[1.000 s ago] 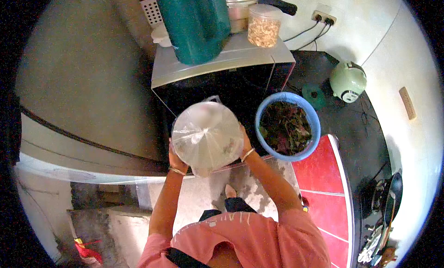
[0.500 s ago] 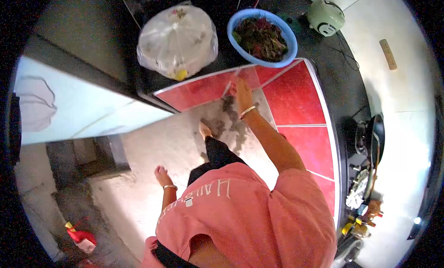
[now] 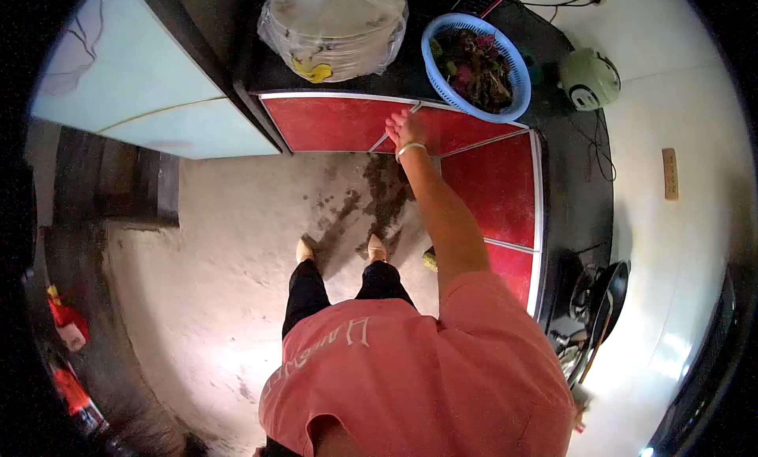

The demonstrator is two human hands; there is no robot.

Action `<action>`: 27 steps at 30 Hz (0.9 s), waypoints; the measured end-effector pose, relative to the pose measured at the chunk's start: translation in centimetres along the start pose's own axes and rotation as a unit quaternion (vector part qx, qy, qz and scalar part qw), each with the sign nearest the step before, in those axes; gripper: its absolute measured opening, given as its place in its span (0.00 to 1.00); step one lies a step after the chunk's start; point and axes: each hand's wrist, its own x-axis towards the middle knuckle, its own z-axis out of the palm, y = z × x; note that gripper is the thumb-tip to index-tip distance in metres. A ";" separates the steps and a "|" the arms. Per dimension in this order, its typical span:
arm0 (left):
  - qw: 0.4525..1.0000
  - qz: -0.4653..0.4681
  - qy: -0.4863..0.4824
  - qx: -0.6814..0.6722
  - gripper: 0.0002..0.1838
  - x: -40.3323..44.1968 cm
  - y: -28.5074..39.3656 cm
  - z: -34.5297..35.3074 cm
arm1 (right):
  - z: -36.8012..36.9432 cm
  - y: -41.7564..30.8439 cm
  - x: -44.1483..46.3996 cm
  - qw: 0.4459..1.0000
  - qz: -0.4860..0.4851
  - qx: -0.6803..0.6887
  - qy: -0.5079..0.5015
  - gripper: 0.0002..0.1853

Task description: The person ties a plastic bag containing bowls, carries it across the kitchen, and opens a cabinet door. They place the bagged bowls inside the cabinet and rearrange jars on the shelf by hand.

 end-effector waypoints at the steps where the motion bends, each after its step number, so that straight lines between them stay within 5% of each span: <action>1: 1.000 -0.011 -0.004 -0.026 0.19 -0.7 -1.3 0.7 | 0.2 -0.5 1.4 0.999 0.004 0.023 -0.027 0.11; 4: 0.995 0.006 -0.009 -0.102 0.19 -3.5 -2.8 2.1 | 0.2 -1.0 5.9 0.983 0.092 0.143 -0.070 0.04; 9: 0.973 0.162 0.002 -0.166 0.21 -9.1 -0.1 4.5 | -0.5 -1.4 6.4 0.973 0.125 0.152 -0.118 0.04; 11: 0.933 0.279 0.044 -0.221 0.05 -10.8 1.7 4.7 | -0.7 -2.0 5.7 0.964 0.153 0.168 -0.141 0.01; 14: 0.952 0.264 -0.011 -0.154 0.20 -17.1 6.5 3.6 | -1.2 -1.2 2.1 0.966 0.159 0.183 -0.089 0.11; 17: 0.935 0.279 -0.032 -0.214 0.17 -20.3 9.7 4.9 | -3.9 0.2 -4.2 0.952 0.210 0.207 -0.079 0.19; 19: 0.931 0.280 -0.097 -0.212 0.17 -22.2 11.5 5.4 | -7.6 3.4 -6.7 0.910 0.269 0.265 -0.170 0.20; 22: 0.916 0.295 -0.173 -0.211 0.16 -24.7 13.5 5.8 | -9.5 2.6 -10.5 0.942 0.291 0.026 -0.163 0.20; 24: 0.913 0.300 -0.183 -0.209 0.16 -26.3 14.6 5.7 | -12.0 3.1 -7.2 0.954 -0.065 -0.284 -0.069 0.18; 25: 0.912 0.301 -0.187 -0.208 0.16 -26.5 14.8 5.7 | -12.1 2.6 -4.8 0.878 -0.240 -0.411 -0.049 0.20; 26: 0.904 0.319 -0.201 -0.201 0.16 -26.2 14.8 5.7 | -11.2 3.0 -2.6 0.862 -0.299 -0.406 -0.047 0.24; 27: 0.904 0.318 -0.209 -0.193 0.16 -25.6 14.7 5.9 | -10.2 2.7 -1.2 0.931 -0.155 -0.318 -0.085 0.26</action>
